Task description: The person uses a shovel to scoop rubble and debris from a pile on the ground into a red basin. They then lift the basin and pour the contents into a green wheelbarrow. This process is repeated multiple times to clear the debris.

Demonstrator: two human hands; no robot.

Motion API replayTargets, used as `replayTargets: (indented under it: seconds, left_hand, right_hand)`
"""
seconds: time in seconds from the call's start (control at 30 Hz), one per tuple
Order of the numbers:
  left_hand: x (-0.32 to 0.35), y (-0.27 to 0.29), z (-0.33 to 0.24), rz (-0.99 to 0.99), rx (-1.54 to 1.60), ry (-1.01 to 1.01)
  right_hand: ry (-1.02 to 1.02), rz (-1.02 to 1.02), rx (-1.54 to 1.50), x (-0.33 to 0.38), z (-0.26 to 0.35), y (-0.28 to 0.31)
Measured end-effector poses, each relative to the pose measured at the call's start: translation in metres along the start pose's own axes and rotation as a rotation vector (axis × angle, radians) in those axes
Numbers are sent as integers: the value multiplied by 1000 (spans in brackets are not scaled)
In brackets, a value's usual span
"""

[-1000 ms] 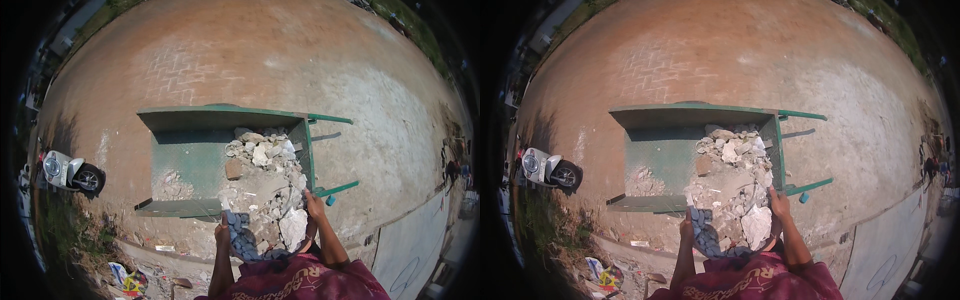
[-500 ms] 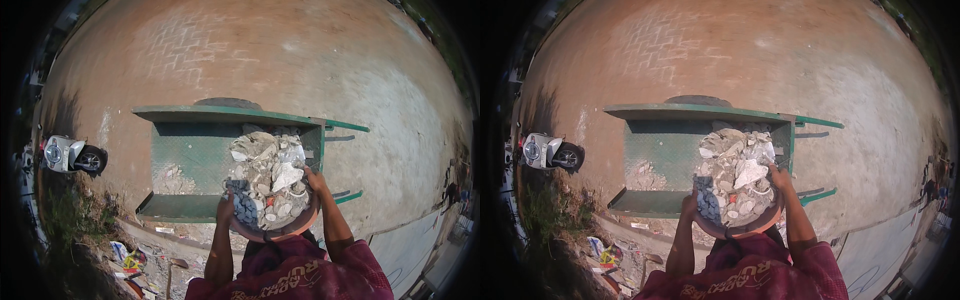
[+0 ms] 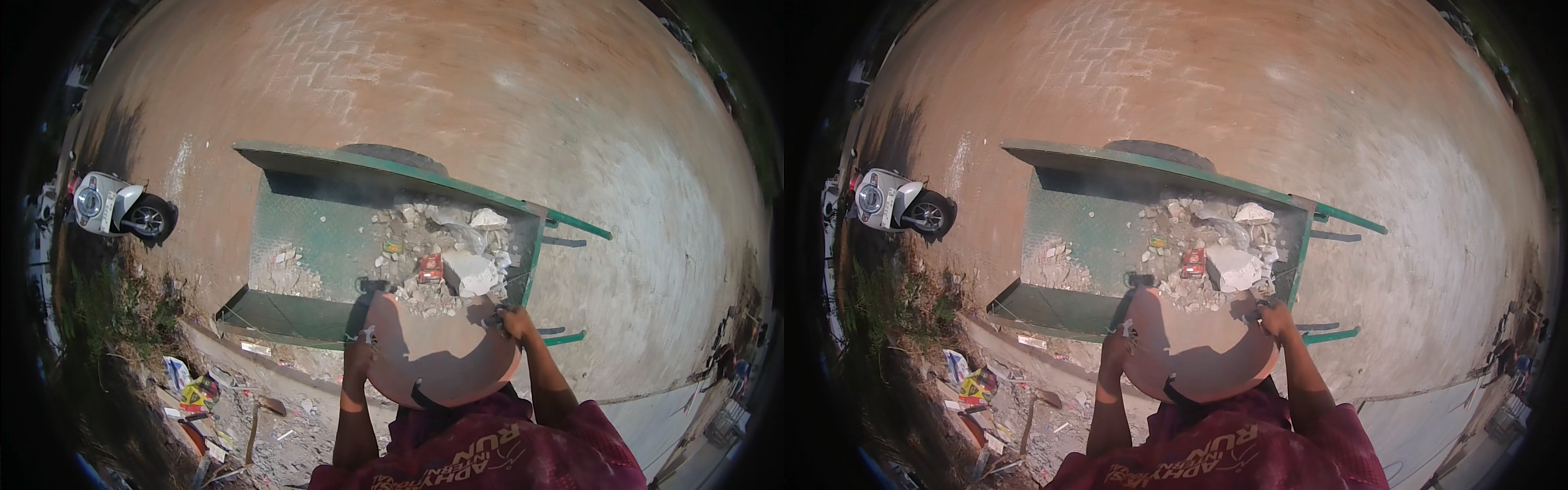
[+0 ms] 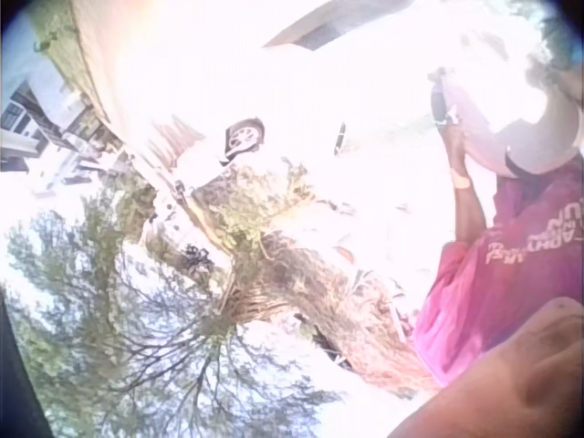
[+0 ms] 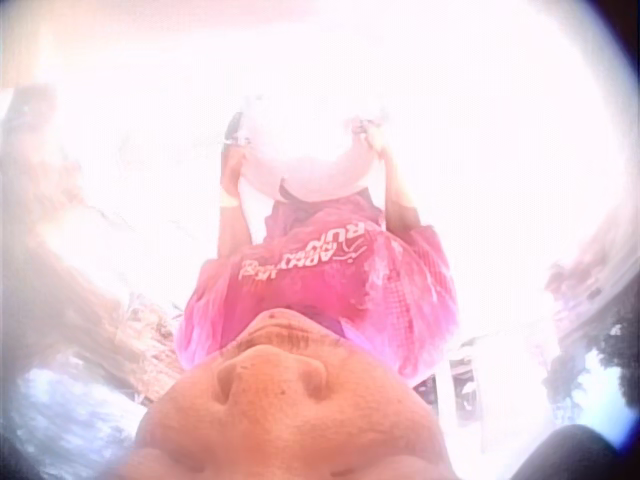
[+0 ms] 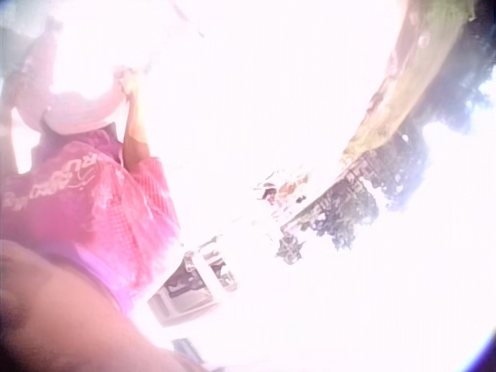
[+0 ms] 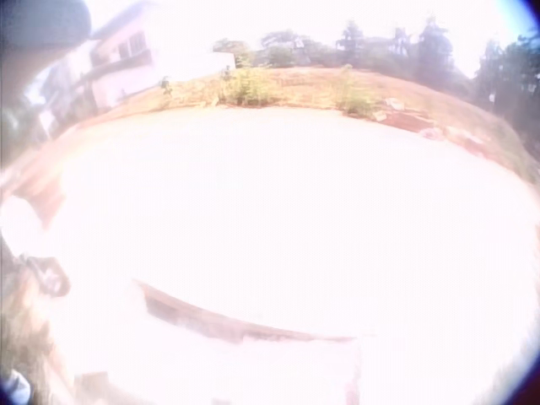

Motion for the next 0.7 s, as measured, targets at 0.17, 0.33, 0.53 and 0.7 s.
replayTargets:
  seconds: [0.17,0.33,0.53,0.7]
  left_hand:
    - [34,16,0,-62,79,-135]
    - [62,17,19,-100,151,-17]
    - [85,27,72,-250,374,-46]
    - [140,34,105,-413,572,-176]
  right_hand:
    - [116,115,-20,-1,-11,-7]
    - [166,161,179,-7,-18,-10]
    - [148,227,146,31,22,-31]
    - [300,236,102,48,39,-47]
Point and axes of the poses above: each hand's wrist, its own x-axis away from the middle knuckle, its own y-axis out of the back of the hand, z = x × y, the point moved 4 cm from there along -x, towards the middle knuckle, and after that the axes turned 1 degree about y, right-handed, at the moved point
